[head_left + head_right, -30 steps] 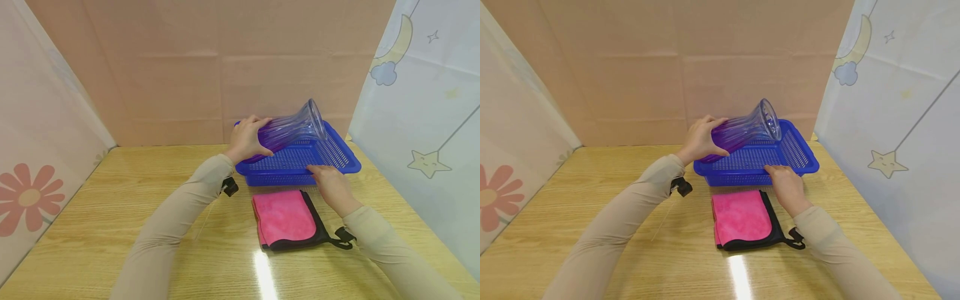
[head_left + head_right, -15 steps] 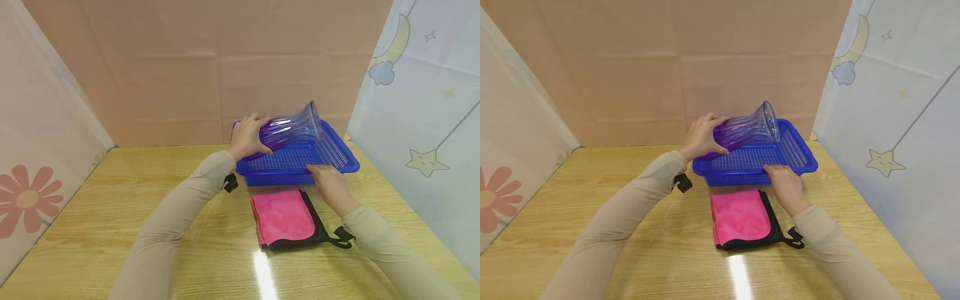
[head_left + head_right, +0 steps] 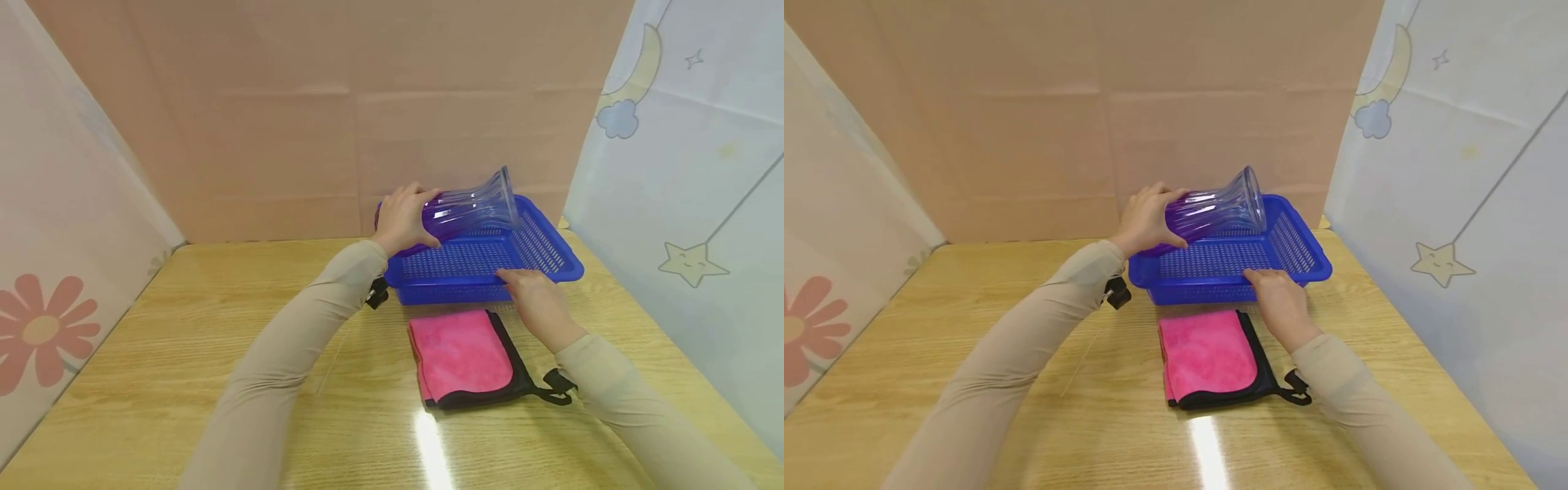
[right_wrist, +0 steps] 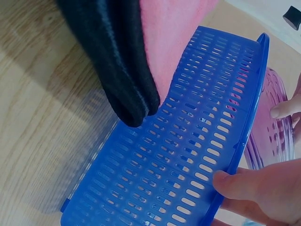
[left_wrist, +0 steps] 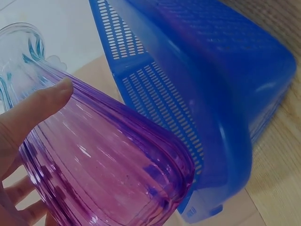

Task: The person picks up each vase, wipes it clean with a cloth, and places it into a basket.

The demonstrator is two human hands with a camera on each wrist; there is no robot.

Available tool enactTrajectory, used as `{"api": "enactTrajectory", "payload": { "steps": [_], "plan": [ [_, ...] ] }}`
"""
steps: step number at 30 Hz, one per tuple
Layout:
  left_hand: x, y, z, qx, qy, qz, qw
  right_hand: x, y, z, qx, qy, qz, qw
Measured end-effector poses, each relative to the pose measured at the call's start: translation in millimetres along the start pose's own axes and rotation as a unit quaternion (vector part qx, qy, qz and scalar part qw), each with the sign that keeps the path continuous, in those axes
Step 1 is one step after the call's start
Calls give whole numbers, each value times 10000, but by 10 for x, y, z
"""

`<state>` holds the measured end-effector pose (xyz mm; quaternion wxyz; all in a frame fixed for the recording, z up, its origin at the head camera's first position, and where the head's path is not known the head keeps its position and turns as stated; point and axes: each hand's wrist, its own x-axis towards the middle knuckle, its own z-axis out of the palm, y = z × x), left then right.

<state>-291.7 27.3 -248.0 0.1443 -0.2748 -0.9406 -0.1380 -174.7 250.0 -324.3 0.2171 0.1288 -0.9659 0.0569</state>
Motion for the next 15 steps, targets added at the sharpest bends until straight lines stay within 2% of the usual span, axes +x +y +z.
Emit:
{"api": "enactTrajectory", "payload": {
  "steps": [6,15],
  "plan": [
    [47,-18,26,137,14,15,9999,13,0,25,-27,39,-20,10000],
    [142,36,73,367,-117,106,9992,-21,15,23,7,55,3,10000]
  ]
}}
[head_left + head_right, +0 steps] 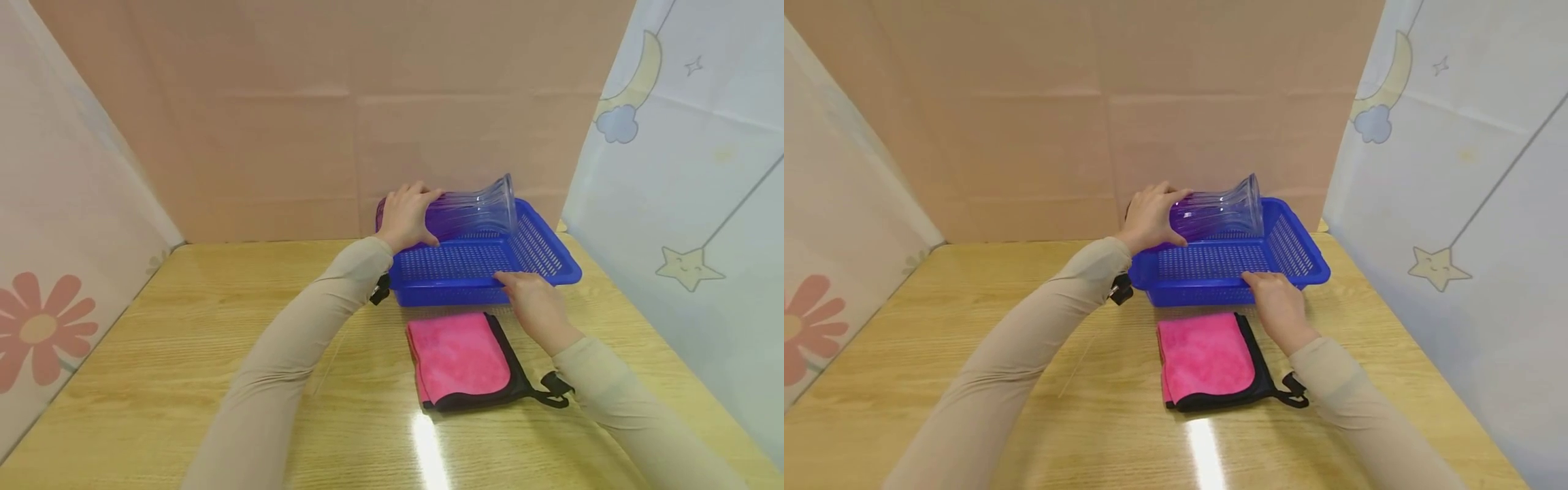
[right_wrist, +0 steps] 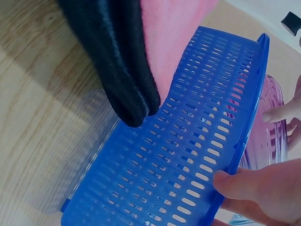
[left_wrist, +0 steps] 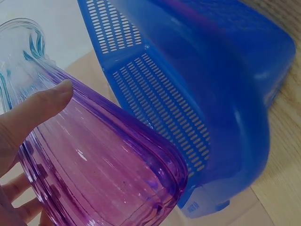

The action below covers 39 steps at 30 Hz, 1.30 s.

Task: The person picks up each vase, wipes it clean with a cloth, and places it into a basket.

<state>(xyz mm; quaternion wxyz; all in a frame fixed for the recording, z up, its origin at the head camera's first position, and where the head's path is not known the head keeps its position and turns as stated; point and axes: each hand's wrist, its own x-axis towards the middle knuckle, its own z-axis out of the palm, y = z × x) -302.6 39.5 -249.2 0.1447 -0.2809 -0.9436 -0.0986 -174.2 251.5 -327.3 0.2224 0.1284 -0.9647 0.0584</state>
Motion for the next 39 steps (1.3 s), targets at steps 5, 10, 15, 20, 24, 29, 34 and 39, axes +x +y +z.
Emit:
{"api": "enactTrajectory", "payload": {
  "steps": [5,10,15,20,24,29,34,39],
  "plan": [
    [59,16,33,112,70,47,9999,1,4,-4,-84,36,49,9999],
    [118,36,63,260,10,80,9996,-2,-5,-9,-116,-11,115,9999],
    [165,35,74,380,-62,40,9993,-2,-17,14,-111,6,105,9999],
    [203,11,91,433,-149,-33,9989,8,-31,22,-131,40,90,9999],
    [232,-13,111,407,-191,-59,9990,10,-41,22,-144,34,100,9998],
    [272,-36,138,350,-189,-117,9991,6,-45,23,-115,28,54,9999],
    [315,-67,173,286,-239,-201,9991,12,-59,14,-98,-8,54,9999],
    [368,-74,189,329,-232,-245,9989,12,-74,15,-91,-53,73,9999]
  ]
}}
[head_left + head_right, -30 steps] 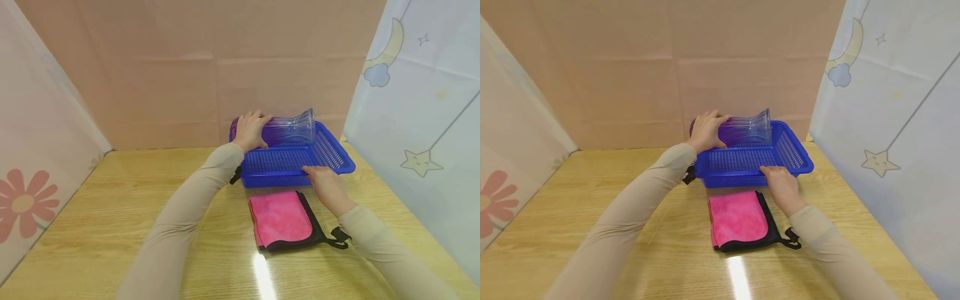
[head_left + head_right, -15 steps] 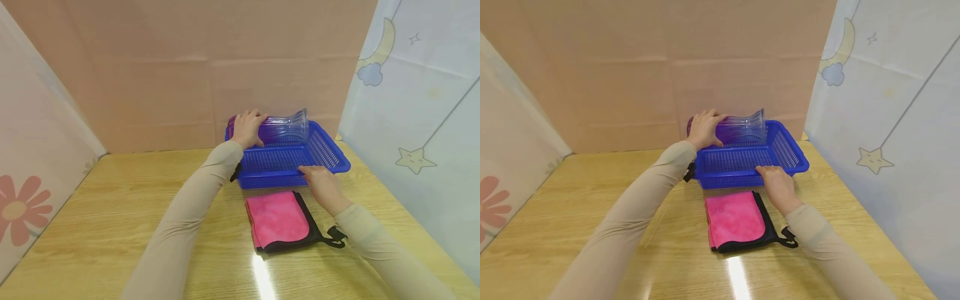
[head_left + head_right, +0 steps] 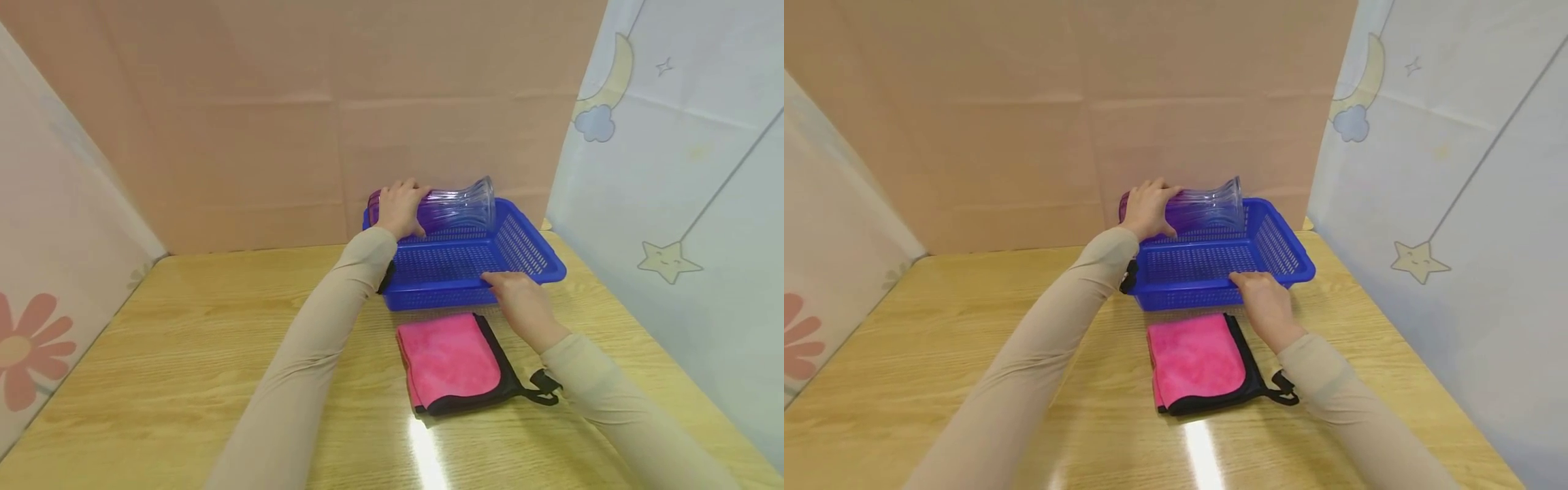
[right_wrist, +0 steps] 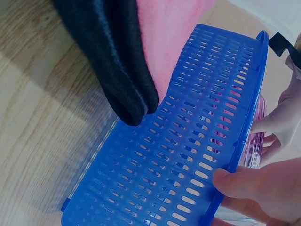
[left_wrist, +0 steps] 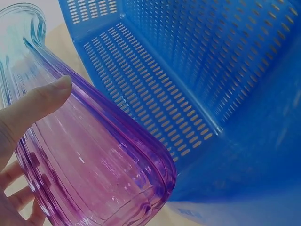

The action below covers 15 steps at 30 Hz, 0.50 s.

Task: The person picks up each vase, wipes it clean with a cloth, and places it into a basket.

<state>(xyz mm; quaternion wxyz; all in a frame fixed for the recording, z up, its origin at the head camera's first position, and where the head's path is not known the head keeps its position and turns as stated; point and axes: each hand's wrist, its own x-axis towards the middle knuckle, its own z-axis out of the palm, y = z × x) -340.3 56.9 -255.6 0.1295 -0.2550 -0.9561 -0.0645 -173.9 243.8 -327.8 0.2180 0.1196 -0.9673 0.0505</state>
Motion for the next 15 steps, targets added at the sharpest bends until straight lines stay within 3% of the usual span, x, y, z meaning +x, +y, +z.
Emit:
{"api": "enactTrajectory", "payload": {
  "steps": [6,15],
  "plan": [
    [65,23,25,-89,-13,-9,10000,1,3,7,51,59,-41,10000],
    [110,20,65,182,-157,-30,9997,-10,-2,16,56,132,-139,9998]
  ]
}}
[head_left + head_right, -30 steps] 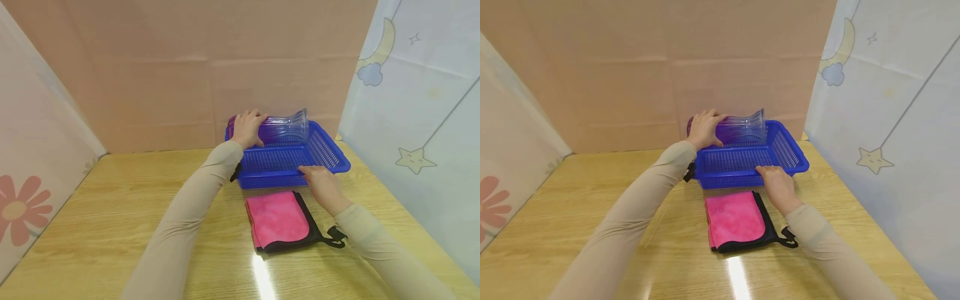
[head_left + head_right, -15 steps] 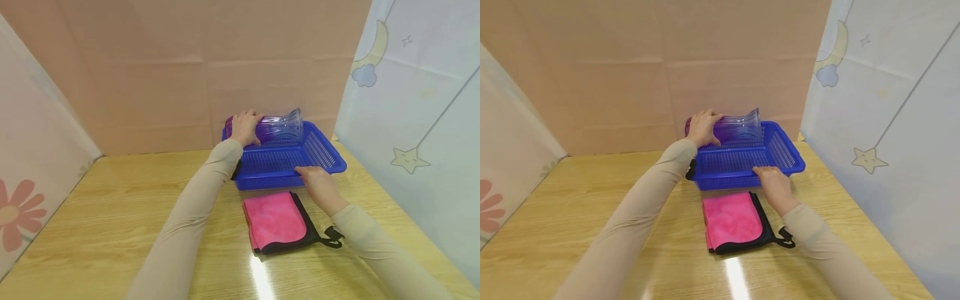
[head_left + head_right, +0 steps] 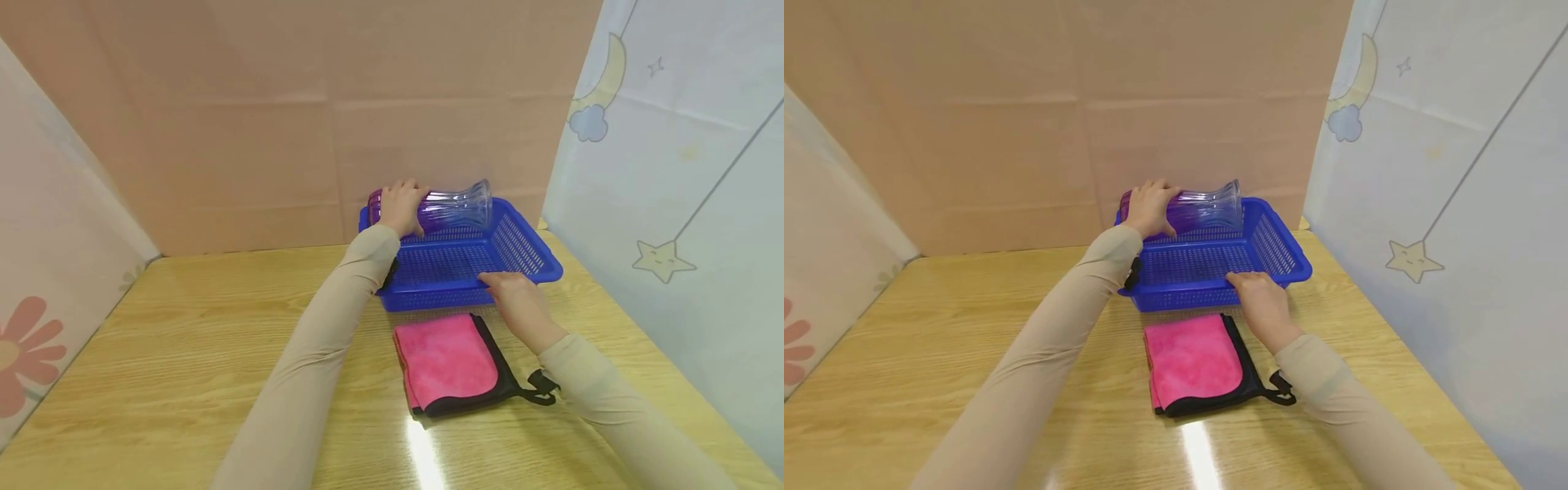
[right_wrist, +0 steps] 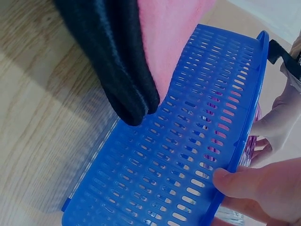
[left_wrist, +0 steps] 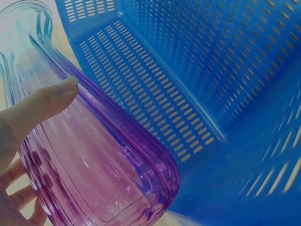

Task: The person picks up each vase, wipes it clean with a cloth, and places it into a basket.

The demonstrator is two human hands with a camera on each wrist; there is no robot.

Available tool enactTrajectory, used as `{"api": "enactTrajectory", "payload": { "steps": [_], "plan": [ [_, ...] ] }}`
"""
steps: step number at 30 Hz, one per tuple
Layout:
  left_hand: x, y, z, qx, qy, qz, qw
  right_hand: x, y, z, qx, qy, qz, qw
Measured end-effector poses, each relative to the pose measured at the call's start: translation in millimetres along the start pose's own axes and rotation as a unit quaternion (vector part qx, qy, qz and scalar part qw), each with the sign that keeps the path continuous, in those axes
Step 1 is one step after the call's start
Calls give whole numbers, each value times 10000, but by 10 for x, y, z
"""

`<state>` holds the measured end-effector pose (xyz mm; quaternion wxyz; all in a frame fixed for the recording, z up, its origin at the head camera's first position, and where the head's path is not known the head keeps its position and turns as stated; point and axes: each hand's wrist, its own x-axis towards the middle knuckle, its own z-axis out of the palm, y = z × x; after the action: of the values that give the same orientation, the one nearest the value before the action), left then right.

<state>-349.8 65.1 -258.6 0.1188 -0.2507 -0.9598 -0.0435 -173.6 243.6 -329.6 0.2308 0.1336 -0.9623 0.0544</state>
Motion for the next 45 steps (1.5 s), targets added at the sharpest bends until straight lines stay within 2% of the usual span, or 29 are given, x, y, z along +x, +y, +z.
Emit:
{"api": "enactTrajectory", "payload": {
  "steps": [4,16,23,29,34,40,45],
  "plan": [
    [24,-23,14,18,1,-51,10000,-1,-2,-5,-7,78,-40,10000],
    [125,-35,128,107,-198,-82,9997,-30,-11,-30,-23,-98,46,9999],
    [113,-31,278,68,-320,-92,9994,-51,-12,-11,-32,-140,83,9999],
    [123,-36,393,50,-237,-98,9997,-63,-12,-6,-46,-105,93,9999],
    [151,-36,451,-7,-325,-171,9993,-57,-6,-8,-63,-53,51,10000],
    [113,8,466,191,-516,-229,9982,-57,-8,-11,-75,-46,84,9999],
    [102,22,490,145,-613,-239,9977,-52,-9,-10,-75,-8,63,10000]
  ]
}}
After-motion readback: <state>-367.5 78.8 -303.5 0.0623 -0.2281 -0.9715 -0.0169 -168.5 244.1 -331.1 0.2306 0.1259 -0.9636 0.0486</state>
